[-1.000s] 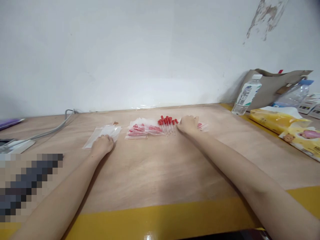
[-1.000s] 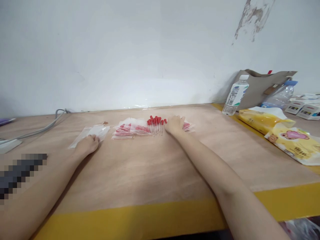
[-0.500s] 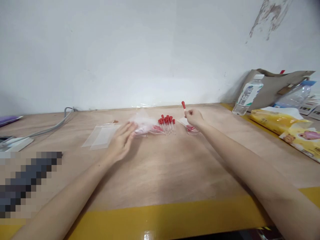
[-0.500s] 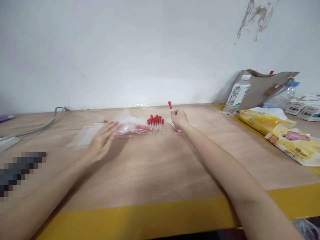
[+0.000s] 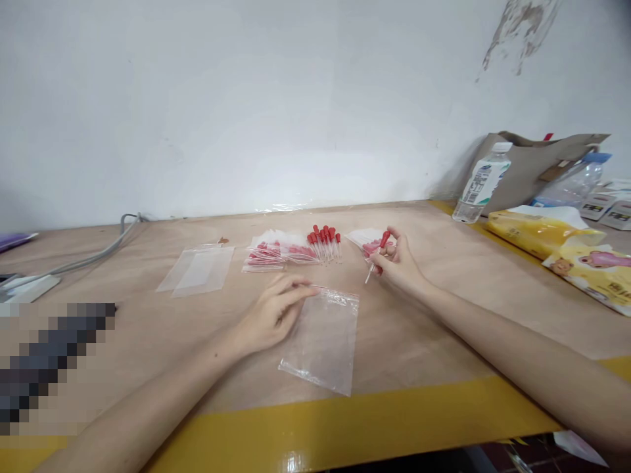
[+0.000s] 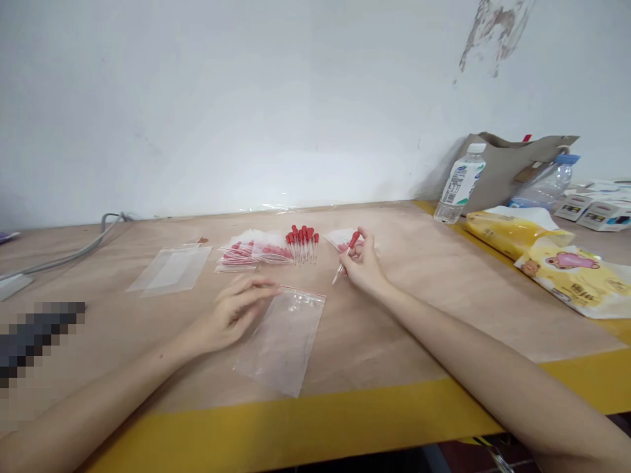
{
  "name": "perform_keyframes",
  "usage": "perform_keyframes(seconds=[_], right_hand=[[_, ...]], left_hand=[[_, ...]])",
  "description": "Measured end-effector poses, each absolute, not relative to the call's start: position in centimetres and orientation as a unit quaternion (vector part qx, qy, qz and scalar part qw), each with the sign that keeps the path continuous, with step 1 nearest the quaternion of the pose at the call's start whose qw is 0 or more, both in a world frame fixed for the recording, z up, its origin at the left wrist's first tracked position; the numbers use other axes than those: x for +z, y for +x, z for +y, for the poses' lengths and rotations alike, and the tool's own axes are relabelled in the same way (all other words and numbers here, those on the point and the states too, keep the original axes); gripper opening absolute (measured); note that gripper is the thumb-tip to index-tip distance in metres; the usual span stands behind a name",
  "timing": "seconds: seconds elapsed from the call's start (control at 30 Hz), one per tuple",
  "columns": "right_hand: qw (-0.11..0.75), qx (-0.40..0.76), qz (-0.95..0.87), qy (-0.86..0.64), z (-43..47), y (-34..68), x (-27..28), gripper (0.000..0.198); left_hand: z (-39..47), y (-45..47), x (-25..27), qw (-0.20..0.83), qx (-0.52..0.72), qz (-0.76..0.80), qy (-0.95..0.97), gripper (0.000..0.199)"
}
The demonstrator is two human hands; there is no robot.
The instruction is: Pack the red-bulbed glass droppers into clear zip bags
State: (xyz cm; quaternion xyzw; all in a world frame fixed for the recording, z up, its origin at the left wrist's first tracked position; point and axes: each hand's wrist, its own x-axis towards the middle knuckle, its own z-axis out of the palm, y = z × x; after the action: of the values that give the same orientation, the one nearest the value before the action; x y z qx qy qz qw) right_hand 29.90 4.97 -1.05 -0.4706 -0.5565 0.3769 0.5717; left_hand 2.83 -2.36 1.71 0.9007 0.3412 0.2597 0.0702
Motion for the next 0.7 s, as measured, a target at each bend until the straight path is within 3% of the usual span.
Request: perform_keyframes(seconds=[0.17, 0.23, 0.33, 0.7], right_hand=[[0.578, 0.416, -0.529, -0.462, 4.4, 28.2, -1.3, 0.063], [0.571, 0.429, -0.534, -0.453, 4.1, 27.7, -1.6, 0.059], [0.552, 0.453, -0.54, -0.445, 3.9, 27.3, -1.9, 0.055], [0.564, 0.488, -0.512, -0.426, 3.0, 27.7, -1.4, 0.049]], left_hand=[[-3.6, 3.7, 1.6, 0.084, 0.107, 0.326, 0.936, 0.06], [-3.1, 3.4, 1.6, 0.089, 0.086, 0.297, 0.947, 0.054], [-2.0, 2.8, 1.5, 0.104, 0.106, 0.269, 0.952, 0.034], [-2.2, 3.7, 0.2, 0.107, 0.155, 0.393, 0.9, 0.044]])
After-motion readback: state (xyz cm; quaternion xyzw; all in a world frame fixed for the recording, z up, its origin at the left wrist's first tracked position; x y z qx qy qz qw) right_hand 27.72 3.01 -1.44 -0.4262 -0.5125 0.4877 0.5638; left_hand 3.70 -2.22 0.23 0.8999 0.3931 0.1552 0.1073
